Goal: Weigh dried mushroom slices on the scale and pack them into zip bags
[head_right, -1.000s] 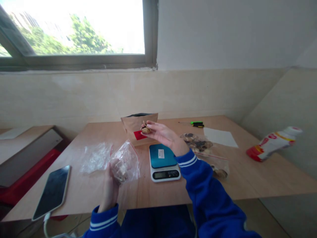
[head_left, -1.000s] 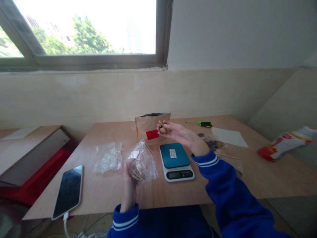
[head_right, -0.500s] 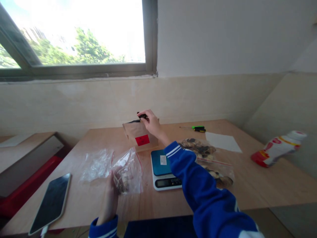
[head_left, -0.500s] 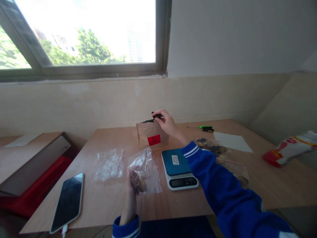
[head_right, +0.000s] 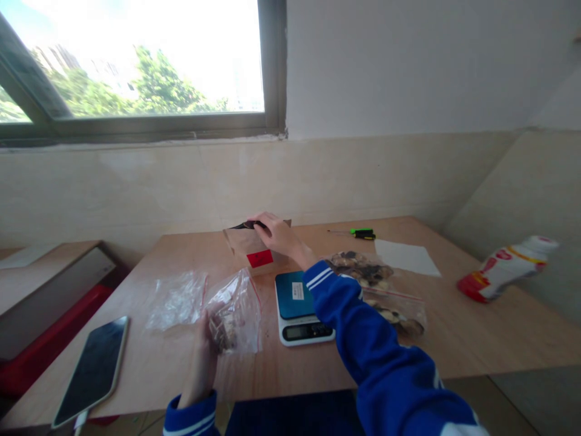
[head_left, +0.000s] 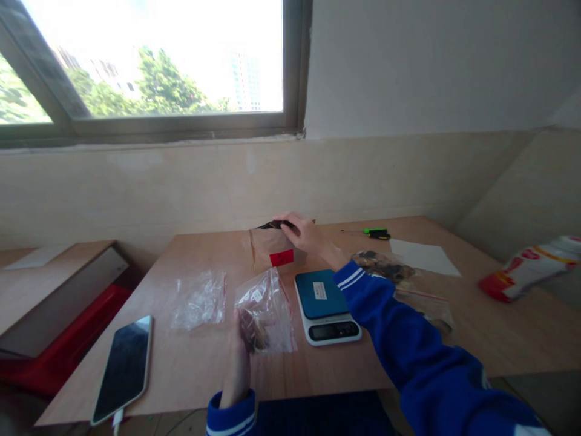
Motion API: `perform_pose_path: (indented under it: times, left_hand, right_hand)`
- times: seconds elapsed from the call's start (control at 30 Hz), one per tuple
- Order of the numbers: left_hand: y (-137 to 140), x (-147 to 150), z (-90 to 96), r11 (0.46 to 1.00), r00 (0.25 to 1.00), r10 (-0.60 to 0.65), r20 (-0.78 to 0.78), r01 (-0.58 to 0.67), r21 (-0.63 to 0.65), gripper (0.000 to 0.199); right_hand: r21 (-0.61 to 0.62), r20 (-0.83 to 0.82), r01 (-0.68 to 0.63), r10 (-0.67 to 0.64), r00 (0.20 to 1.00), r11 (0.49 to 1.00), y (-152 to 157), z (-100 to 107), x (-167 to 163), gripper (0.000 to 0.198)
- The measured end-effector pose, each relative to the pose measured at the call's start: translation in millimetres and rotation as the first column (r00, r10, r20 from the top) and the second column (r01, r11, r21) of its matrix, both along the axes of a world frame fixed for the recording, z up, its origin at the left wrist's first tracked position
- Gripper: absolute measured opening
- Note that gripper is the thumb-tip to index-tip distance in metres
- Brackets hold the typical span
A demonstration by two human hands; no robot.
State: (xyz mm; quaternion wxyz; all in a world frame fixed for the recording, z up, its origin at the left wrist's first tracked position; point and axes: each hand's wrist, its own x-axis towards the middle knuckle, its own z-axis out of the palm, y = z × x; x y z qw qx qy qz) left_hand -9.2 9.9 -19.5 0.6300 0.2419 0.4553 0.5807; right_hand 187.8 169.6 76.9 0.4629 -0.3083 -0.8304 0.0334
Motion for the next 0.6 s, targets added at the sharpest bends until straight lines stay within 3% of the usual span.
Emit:
perform_pose_path:
  times: [0.27, 0.43, 0.6]
  left_hand:
    - [0, 0, 4.4, 0.999, 0.999, 0.032, -0.008, -0.032, -0.025, 0.077]
    - [1, 1, -0.6, 0.999, 0.999, 0.037, -0.01, -0.037, -0.023, 0.073]
    - [1, 0, -2.4, 1.0, 1.0, 0.018, 0.004, -0.018, -0.025, 0.073]
  right_hand:
    - [-0.06, 0.12, 0.018, -0.011, 0.993, 0.998, -7, 3, 2, 0.035]
    - [-0.099, 0.023, -0.042, 0.045, 0.999, 0.994, -11, 6, 3, 0.038]
    - [-0.08, -0.074, 0.027, -0.033, 0.997, 0.996, -23, 11, 4, 0.03]
